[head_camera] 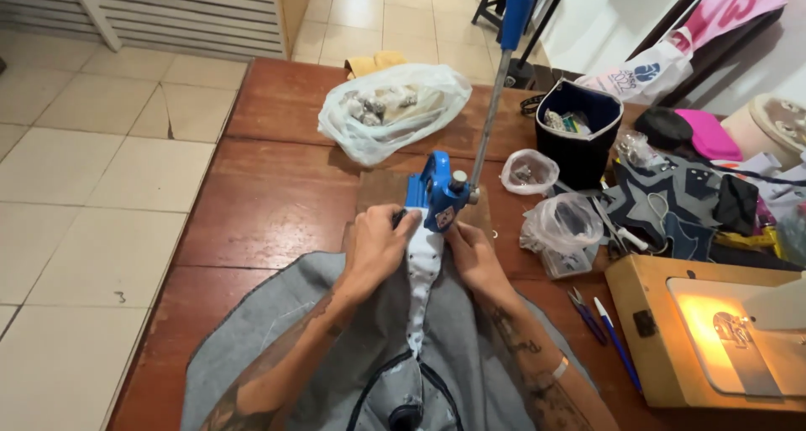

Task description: Attaching metal hardware to a denim garment using a manual press tool

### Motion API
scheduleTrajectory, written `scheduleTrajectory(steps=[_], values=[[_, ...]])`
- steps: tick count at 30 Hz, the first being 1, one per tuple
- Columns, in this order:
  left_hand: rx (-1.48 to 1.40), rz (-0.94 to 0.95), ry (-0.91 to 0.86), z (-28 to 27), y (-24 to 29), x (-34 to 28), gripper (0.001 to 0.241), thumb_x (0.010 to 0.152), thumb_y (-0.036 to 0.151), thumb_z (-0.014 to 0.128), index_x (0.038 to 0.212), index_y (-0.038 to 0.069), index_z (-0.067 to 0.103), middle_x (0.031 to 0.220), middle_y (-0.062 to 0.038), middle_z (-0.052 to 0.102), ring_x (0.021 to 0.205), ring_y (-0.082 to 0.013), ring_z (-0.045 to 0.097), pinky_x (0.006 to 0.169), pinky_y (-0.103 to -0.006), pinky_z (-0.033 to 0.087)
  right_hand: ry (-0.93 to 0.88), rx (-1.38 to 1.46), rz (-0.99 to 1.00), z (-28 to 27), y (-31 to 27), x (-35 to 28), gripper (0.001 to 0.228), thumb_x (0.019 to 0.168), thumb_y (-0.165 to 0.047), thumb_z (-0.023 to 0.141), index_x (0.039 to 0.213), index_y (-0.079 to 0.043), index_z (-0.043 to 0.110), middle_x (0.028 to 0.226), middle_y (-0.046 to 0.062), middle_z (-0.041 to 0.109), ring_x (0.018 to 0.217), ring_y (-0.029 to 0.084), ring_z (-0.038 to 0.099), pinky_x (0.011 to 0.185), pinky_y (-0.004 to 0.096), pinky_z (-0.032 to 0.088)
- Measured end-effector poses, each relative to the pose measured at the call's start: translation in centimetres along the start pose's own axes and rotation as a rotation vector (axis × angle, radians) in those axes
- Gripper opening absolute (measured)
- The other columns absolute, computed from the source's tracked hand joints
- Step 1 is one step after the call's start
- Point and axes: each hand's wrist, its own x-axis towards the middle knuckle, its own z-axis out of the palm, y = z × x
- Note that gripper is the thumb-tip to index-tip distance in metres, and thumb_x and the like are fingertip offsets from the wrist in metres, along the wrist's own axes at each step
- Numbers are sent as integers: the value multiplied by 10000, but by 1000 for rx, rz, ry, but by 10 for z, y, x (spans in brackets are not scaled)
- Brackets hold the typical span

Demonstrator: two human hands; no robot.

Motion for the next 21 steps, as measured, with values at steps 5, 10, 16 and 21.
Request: scheduleTrajectory(steps=[5, 10, 16, 21], values=[[-4, 5, 4, -1, 0, -1, 492, 1127, 504, 770, 851, 103, 840, 793, -221, 837, 917, -520, 873, 771, -536, 626, -15, -44, -37, 0, 42, 28, 509, 1224, -573, 688, 1055, -167, 943, 966, 135, 864, 1056, 286, 811, 982, 490, 640], [31, 34, 6, -3, -2, -3, 498, 1144, 546, 744, 950, 105, 872, 920, -277, 878, 1059, -583, 859, 888, -625, 659, 27, -230, -159, -4, 31, 26, 500, 1210, -399, 672, 970, 11, 827, 849, 299, 778, 860, 346, 723, 855, 542, 601], [41, 64, 20, 0, -5, -9, 470, 1167, 508, 742, 1009, 85, 874, 952, -309, 883, 1068, -604, 862, 928, -651, 674, 82, -331, -231, -1, 24, 14, 554, 1209, -432, 689, 889, 16, 737, 783, 307, 707, 742, 340, 666, 756, 521, 574], [15, 120, 29, 6, -16, -8, 513, 1173, 525, 735, 978, 58, 817, 893, -336, 849, 1023, -649, 837, 910, -671, 660, 77, -235, -234, 1, 30, 16, 531, 1200, -417, 682, 851, -17, 704, 734, 248, 633, 741, 257, 597, 724, 475, 549]])
